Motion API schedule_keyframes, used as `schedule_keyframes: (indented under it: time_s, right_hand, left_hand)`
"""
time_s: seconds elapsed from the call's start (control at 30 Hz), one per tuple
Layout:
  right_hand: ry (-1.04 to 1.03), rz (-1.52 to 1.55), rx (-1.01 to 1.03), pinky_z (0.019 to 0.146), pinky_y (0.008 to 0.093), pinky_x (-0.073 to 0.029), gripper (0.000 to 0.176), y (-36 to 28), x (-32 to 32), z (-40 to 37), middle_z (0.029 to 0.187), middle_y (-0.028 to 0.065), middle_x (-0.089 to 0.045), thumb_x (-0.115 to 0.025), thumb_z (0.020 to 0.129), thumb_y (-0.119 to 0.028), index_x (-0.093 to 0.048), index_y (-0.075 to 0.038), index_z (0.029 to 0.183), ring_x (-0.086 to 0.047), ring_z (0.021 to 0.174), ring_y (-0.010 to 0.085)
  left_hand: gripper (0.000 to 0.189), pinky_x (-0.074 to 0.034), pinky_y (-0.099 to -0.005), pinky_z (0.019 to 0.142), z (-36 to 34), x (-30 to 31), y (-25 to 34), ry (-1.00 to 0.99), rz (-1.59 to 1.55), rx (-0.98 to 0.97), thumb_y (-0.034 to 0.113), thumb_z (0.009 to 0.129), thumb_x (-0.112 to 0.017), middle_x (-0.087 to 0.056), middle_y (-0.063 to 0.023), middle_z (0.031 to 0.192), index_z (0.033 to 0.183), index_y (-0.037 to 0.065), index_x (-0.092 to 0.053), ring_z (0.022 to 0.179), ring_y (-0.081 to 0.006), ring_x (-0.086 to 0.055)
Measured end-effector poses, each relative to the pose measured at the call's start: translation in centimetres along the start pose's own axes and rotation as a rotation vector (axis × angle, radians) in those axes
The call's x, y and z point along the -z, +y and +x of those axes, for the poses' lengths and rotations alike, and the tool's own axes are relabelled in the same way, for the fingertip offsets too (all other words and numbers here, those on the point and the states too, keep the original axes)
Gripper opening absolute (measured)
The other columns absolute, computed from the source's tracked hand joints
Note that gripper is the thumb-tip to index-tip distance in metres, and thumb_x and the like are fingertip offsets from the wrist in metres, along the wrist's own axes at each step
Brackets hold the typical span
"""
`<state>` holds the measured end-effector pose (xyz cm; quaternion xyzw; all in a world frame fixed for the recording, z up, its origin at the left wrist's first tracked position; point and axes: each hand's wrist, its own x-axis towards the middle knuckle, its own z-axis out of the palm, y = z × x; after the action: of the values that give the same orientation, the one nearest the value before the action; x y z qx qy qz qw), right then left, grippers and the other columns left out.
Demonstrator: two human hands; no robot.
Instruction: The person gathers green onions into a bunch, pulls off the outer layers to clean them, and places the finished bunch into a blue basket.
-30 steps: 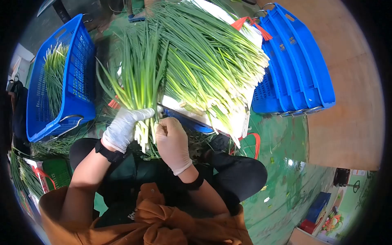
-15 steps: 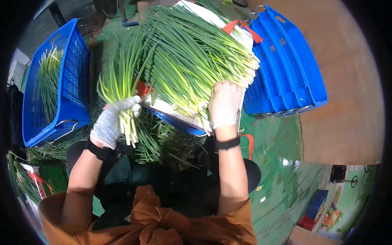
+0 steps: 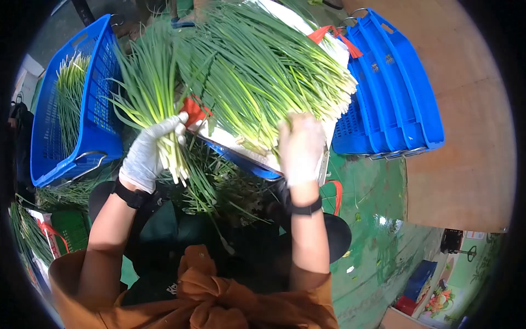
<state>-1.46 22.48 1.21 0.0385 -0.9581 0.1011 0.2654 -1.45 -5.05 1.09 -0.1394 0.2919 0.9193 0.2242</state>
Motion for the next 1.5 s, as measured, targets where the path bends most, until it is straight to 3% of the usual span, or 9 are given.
schedule_keyframes:
  time_s: [0.1,0.23,0.3,0.37,0.5,0.6,1.03,1.2,1.5]
  right_hand:
    - [-0.204,-0.254,-0.026,0.073,0.0420,-0.046,0.011,2.7,-1.4,1.9,0.080,0.0153,-0.063,-0.065,0.077,-0.014,-0.062,-0.004,0.080,-0.060,0.082,0.0326]
    - [-0.284,0.163,-0.253,0.066,0.0387,-0.047,0.015,-0.5,0.8,0.6,0.074,0.0117,-0.062,-0.063,0.080,-0.015,-0.060,-0.001,0.082,-0.060,0.072,0.0282]
    - [-0.608,1.107,-0.767,0.062,0.0290,-0.044,0.011,-2.3,2.3,-0.8,0.071,0.0057,-0.059,-0.060,0.084,-0.010,-0.061,0.001,0.086,-0.057,0.069,0.0160]
    - [-0.609,1.245,-0.675,0.061,0.0226,-0.041,0.009,-5.3,3.1,-2.5,0.074,0.0018,-0.058,-0.059,0.087,-0.007,-0.061,0.001,0.089,-0.052,0.069,0.0078]
    - [-0.650,1.120,-0.436,0.064,0.0244,-0.043,0.011,-8.2,1.3,-4.9,0.077,0.0029,-0.060,-0.063,0.086,-0.010,-0.061,0.001,0.090,-0.052,0.070,0.0083]
    - [-0.646,1.076,-0.482,0.066,0.0246,-0.044,0.015,-8.8,1.2,-4.2,0.077,0.0025,-0.060,-0.065,0.086,-0.014,-0.060,0.000,0.090,-0.053,0.071,0.0081]
    - [-0.451,1.210,-0.808,0.064,0.0249,-0.045,0.015,-8.8,-1.7,-4.0,0.075,0.0016,-0.057,-0.065,0.084,-0.012,-0.055,-0.002,0.090,-0.053,0.067,0.0089]
    - [-0.282,0.623,-0.184,0.064,0.0319,-0.048,0.024,-11.0,1.2,-5.1,0.079,0.0100,-0.059,-0.071,0.077,-0.012,-0.055,-0.002,0.091,-0.058,0.066,0.0206]
    - [-0.449,0.908,-0.476,0.063,0.0312,-0.050,0.017,-10.6,-0.1,-6.0,0.072,0.0135,-0.062,-0.068,0.079,-0.011,-0.056,0.000,0.081,-0.063,0.065,0.0223]
  left_hand:
    - [0.027,-0.054,-0.0233,0.066,0.2,0.2,-1.6,0.037,0.112,0.028,0.004,0.087,-0.056,-0.064,-0.0117,0.094,0.110,-0.009,-0.055,0.073,-0.0142,-0.060]
    - [0.030,-0.055,-0.0237,0.069,0.3,0.1,-1.8,0.042,0.105,0.083,0.005,0.088,-0.053,-0.065,-0.0122,0.098,0.115,-0.008,-0.055,0.077,-0.0142,-0.063]
    - [0.031,-0.055,-0.0224,0.070,0.1,-0.4,-1.6,0.069,0.122,0.112,0.006,0.089,-0.054,-0.066,-0.0113,0.106,0.118,-0.006,-0.055,0.081,-0.0134,-0.065]
    - [0.030,-0.055,-0.0215,0.069,0.4,-0.5,-2.0,0.057,0.084,0.189,0.008,0.090,-0.056,-0.065,-0.0109,0.110,0.118,-0.004,-0.056,0.079,-0.0120,-0.065]
    - [0.015,-0.052,-0.0241,0.061,0.1,-0.7,-2.9,0.072,0.255,0.181,0.007,0.088,-0.061,-0.064,-0.0047,0.081,0.100,-0.001,-0.063,0.071,-0.0122,-0.062]
    - [0.012,-0.051,-0.0254,0.060,-0.1,-0.9,-2.9,0.077,0.261,0.107,0.006,0.086,-0.062,-0.064,-0.0058,0.080,0.097,0.000,-0.063,0.069,-0.0138,-0.062]
    - [0.021,-0.051,-0.0251,0.063,-0.7,-0.3,-2.7,-0.003,0.329,0.129,-0.001,0.083,-0.062,-0.066,-0.0077,0.088,0.104,-0.001,-0.061,0.072,-0.0151,-0.063]
    - [0.023,-0.056,-0.0307,0.072,-0.2,-0.2,-3.3,0.057,0.223,0.116,0.003,0.086,-0.062,-0.067,-0.0097,0.094,0.109,-0.001,-0.060,0.082,-0.0189,-0.066]
    - [0.027,-0.055,-0.0314,0.075,-0.8,1.0,-4.6,-0.016,0.181,0.203,0.004,0.088,-0.059,-0.065,-0.0125,0.101,0.113,-0.004,-0.058,0.086,-0.0212,-0.066]
